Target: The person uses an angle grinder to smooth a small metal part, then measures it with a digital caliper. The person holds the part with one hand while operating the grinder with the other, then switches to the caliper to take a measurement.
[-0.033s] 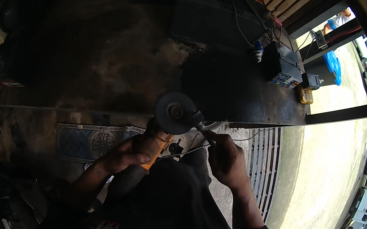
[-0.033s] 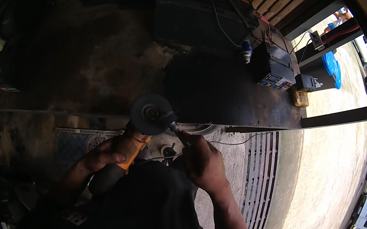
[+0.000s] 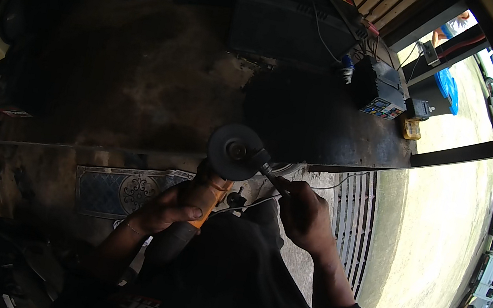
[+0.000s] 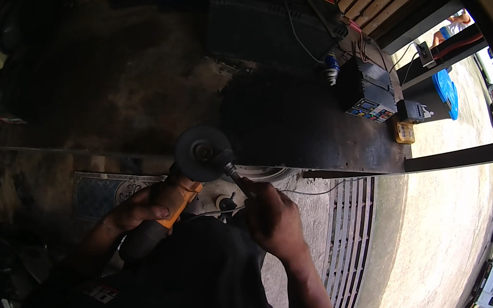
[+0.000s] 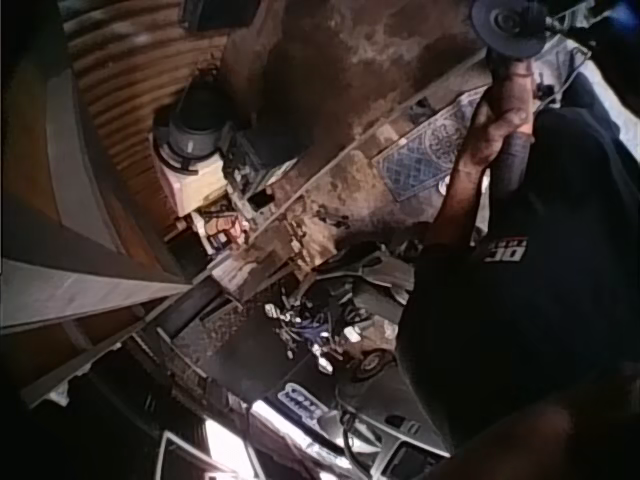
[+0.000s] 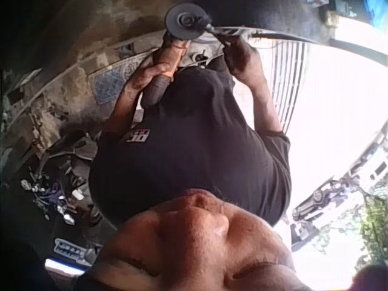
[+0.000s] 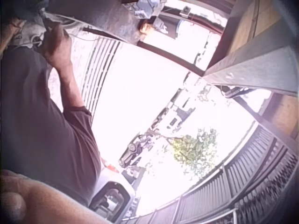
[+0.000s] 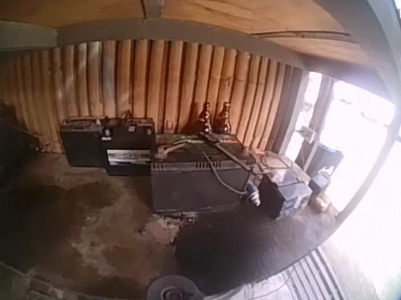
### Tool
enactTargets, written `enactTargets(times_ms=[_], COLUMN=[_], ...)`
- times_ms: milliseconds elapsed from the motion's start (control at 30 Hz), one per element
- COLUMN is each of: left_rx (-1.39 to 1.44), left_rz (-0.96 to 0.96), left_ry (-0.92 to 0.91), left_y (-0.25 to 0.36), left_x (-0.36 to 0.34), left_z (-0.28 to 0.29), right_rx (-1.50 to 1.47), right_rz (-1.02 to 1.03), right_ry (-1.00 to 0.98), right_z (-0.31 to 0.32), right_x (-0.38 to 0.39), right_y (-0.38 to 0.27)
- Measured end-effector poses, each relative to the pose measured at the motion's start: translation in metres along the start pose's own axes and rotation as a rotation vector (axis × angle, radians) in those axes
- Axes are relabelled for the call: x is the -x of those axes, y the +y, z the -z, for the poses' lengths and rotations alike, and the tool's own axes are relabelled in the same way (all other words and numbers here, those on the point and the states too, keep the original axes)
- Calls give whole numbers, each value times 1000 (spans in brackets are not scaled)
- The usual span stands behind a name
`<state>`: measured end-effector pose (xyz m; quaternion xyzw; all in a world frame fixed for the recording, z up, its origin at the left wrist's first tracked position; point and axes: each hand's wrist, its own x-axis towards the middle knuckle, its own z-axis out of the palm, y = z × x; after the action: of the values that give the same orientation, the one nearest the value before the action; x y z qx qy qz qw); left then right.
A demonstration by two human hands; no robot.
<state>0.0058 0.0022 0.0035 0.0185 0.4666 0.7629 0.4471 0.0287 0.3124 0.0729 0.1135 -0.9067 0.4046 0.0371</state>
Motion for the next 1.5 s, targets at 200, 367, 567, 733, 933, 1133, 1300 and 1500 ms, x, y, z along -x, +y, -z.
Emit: enactTargets(times_ms=[200, 367, 567, 733, 933, 1133, 1300, 1500], left_rx=[6, -4, -20, 0, 0, 11, 24, 8], left_rz=[-10, -17, -37, -30, -10, -11, -10, -28], left_ry=[-16, -32, -35, -37, -31, -42, -34, -33], left_y=[3, 3, 1, 1, 3, 3, 3, 1], left_x=[-4, -3, -4, -3, -2, -3, -3, -4], left_z=[0, 0, 1, 1, 1, 1, 1, 1], right_rx=[11, -8, 41, 48, 28, 50, 75, 122], right_rz=[26, 44, 62, 30, 60, 100, 65, 122], right_ry=[3, 2, -8, -33, -10, 3, 18, 44], right_z=[2, 1, -3, -6, -11, -14, -15, -19], right_x=[-4, -2, 2, 6, 5, 6, 8, 7], right_y=[4, 6, 13, 15, 17, 15, 15, 14])
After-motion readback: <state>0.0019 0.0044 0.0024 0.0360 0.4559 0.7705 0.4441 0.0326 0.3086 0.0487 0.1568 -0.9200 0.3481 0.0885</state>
